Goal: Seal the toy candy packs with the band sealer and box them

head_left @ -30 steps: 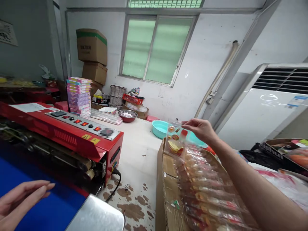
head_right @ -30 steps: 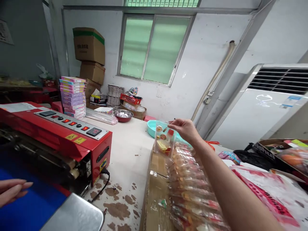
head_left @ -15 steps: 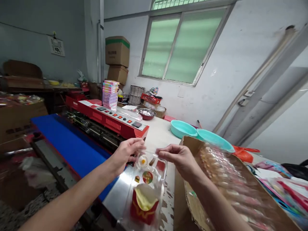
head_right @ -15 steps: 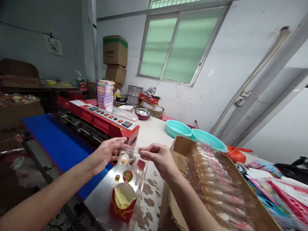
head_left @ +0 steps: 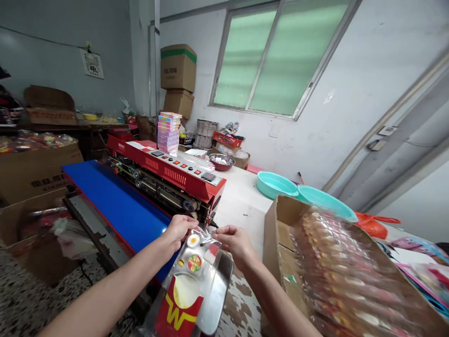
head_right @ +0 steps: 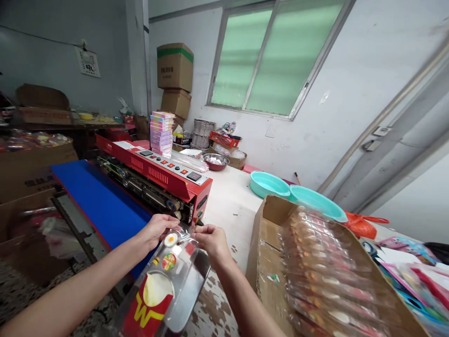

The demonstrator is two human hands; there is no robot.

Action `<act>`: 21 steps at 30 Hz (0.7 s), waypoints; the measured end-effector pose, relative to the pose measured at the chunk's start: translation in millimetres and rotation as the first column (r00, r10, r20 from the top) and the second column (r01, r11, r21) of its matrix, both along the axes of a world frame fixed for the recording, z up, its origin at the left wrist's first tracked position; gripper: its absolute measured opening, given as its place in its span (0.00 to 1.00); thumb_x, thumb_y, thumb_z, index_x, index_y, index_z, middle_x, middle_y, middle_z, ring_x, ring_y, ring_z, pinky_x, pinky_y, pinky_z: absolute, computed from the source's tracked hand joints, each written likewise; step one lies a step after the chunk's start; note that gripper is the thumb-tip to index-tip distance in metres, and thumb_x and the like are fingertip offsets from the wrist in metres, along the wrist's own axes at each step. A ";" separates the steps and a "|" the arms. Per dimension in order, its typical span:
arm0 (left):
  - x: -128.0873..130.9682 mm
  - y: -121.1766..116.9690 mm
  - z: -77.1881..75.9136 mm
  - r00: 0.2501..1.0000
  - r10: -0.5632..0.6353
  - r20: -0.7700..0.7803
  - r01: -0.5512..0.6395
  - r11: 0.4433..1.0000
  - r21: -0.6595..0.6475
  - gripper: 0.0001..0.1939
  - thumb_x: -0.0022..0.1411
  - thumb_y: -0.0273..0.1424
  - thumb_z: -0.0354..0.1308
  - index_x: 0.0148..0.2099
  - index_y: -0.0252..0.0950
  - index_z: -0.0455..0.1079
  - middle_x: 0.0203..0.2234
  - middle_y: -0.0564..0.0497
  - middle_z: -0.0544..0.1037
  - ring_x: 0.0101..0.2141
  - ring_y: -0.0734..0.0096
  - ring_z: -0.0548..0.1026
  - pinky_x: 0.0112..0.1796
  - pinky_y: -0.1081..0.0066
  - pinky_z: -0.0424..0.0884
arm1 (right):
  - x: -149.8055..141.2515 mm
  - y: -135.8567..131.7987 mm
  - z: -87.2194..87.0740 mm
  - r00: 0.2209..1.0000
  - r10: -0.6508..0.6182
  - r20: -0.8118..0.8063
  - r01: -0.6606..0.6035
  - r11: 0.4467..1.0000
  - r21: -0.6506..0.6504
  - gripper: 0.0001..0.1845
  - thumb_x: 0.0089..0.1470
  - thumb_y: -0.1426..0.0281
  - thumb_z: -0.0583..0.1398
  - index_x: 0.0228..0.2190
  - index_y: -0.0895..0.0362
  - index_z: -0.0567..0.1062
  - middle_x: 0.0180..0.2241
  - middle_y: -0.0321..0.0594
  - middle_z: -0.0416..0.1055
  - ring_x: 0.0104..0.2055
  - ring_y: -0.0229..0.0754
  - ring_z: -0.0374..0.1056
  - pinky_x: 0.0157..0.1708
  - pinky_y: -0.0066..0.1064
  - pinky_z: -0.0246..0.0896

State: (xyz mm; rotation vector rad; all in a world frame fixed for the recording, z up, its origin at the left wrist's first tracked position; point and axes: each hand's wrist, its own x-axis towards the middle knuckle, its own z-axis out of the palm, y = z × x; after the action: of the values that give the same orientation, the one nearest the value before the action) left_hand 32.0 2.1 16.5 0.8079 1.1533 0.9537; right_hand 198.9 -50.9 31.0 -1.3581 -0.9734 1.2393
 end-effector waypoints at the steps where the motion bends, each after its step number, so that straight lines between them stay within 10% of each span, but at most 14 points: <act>1: -1.9 0.5 -2.2 1.000 -0.014 -0.008 0.014 1.000 -0.009 0.10 0.45 0.26 0.64 0.32 0.30 0.68 0.21 0.45 0.78 0.17 0.73 0.71 0.19 0.75 0.64 | -1.8 1.2 -2.7 1.000 -0.016 -0.008 0.016 1.000 -0.010 0.15 0.25 0.69 0.72 0.18 0.59 0.73 0.19 0.36 0.72 0.22 0.36 0.66 0.23 0.29 0.61; 21: -56.9 24.0 -6.9 0.993 0.079 -0.091 -0.075 0.996 0.039 0.21 0.39 0.29 0.70 0.36 0.31 0.67 0.21 0.49 0.76 0.15 0.73 0.70 0.16 0.75 0.61 | -37.9 60.7 -40.3 0.948 -0.194 -0.253 0.196 0.980 -0.018 0.23 0.29 0.63 0.72 0.25 0.56 0.67 0.20 0.34 0.70 0.23 0.38 0.68 0.23 0.29 0.65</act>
State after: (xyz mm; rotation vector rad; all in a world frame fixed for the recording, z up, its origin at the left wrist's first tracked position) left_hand -24.9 26.1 9.7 0.8488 1.2577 1.0120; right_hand 161.1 9.8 -9.2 -1.2222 -0.6473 1.2213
